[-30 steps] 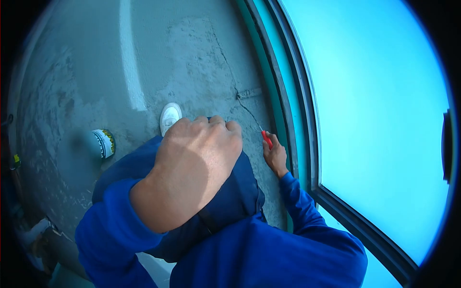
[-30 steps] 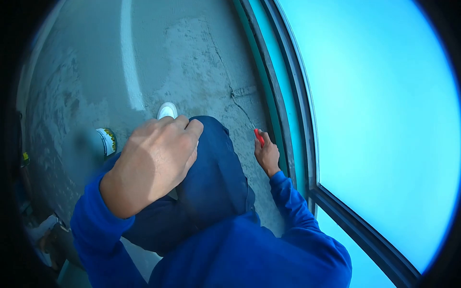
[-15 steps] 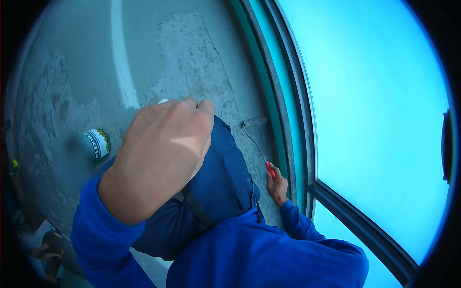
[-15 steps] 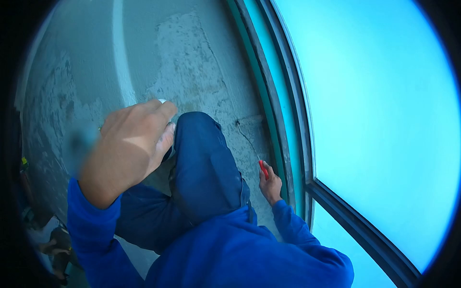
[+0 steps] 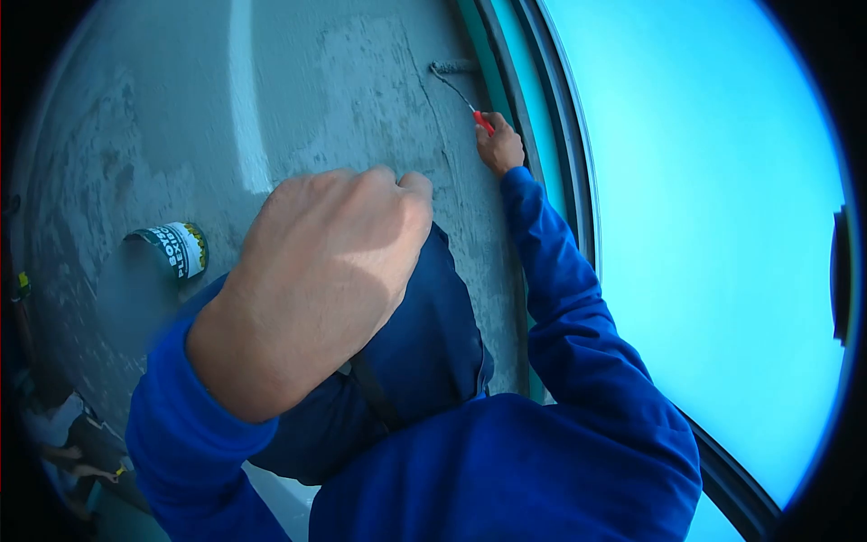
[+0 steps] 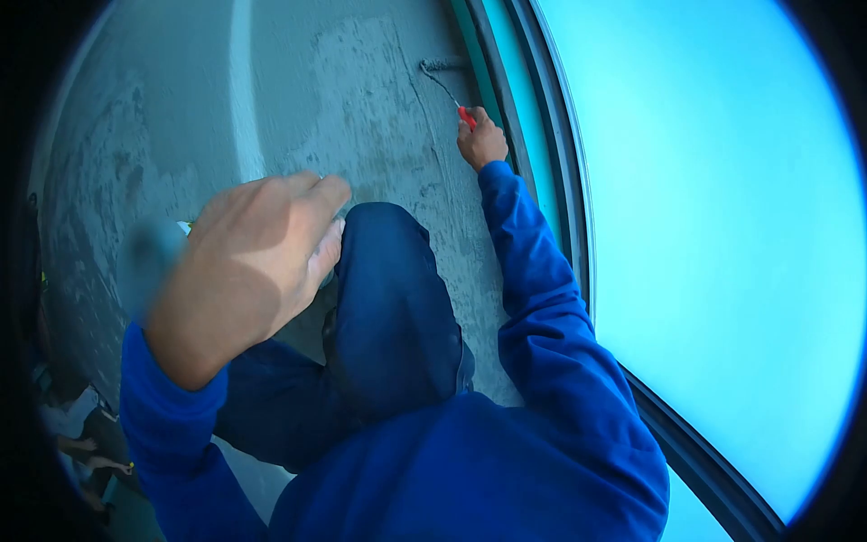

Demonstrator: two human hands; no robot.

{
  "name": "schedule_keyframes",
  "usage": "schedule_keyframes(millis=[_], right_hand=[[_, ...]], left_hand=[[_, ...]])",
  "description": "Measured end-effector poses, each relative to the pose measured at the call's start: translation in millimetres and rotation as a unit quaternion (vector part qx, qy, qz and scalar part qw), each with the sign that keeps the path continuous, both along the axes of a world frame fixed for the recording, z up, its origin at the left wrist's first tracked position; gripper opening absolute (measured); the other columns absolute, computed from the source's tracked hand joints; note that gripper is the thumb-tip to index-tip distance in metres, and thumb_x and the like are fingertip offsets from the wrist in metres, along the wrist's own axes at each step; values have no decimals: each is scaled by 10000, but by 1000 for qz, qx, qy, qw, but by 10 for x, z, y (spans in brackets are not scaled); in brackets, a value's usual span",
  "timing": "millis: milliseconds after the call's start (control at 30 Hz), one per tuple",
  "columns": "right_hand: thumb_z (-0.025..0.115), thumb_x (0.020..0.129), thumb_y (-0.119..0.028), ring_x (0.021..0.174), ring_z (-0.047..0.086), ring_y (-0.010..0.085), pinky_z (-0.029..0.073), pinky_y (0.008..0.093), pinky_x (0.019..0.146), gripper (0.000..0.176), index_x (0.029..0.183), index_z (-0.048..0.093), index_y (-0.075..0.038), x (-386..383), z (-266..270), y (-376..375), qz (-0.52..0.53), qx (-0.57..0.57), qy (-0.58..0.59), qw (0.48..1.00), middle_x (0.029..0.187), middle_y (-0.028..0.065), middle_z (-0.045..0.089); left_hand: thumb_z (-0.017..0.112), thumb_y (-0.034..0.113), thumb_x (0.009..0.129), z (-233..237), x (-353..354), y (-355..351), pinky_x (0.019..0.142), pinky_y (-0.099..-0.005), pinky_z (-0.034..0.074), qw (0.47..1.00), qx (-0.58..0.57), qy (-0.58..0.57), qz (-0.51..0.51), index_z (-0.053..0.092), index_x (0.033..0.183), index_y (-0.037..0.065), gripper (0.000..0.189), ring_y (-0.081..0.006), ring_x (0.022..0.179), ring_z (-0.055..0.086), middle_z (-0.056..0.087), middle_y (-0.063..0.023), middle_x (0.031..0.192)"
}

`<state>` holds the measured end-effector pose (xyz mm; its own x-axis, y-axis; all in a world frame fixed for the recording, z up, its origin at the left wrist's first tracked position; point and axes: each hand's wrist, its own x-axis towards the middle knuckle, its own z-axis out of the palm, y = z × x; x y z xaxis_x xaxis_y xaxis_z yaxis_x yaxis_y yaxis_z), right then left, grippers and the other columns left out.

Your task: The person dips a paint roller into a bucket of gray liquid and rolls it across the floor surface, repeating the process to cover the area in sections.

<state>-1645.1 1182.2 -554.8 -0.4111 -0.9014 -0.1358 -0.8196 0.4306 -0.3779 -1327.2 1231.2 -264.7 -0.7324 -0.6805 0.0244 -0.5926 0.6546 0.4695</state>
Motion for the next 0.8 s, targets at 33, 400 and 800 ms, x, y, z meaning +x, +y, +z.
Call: schedule_keyframes(millis=[33,400,800], right_hand=[[601,900,-344,990,653,408,515,504,858,339,1216,603,-221,2,27,-26,-9,23,2,1000,1076,181,692],[580,936,-324,874,661,433,534,520,768,351,1275,562,-233,-13,387,2887,-33,113,-22,993,979,190,702],[632,922,-222,953,669,394,552,456,807,316,1232,602,-168,250,182,2596,-7,51,-49,997,1056,171,701]], left_hand=[[615,106,877,1,-1,8,676,-444,484,1000,2,3,1,605,971,-7,147,-347,745,601,589,-159,801],[606,111,884,54,-68,-90,674,-447,476,998,50,-33,3,595,939,-10,133,-347,745,597,586,-156,795],[634,63,814,28,-127,15,666,-387,532,994,18,-102,-19,585,855,9,83,-270,726,649,601,-124,742]])
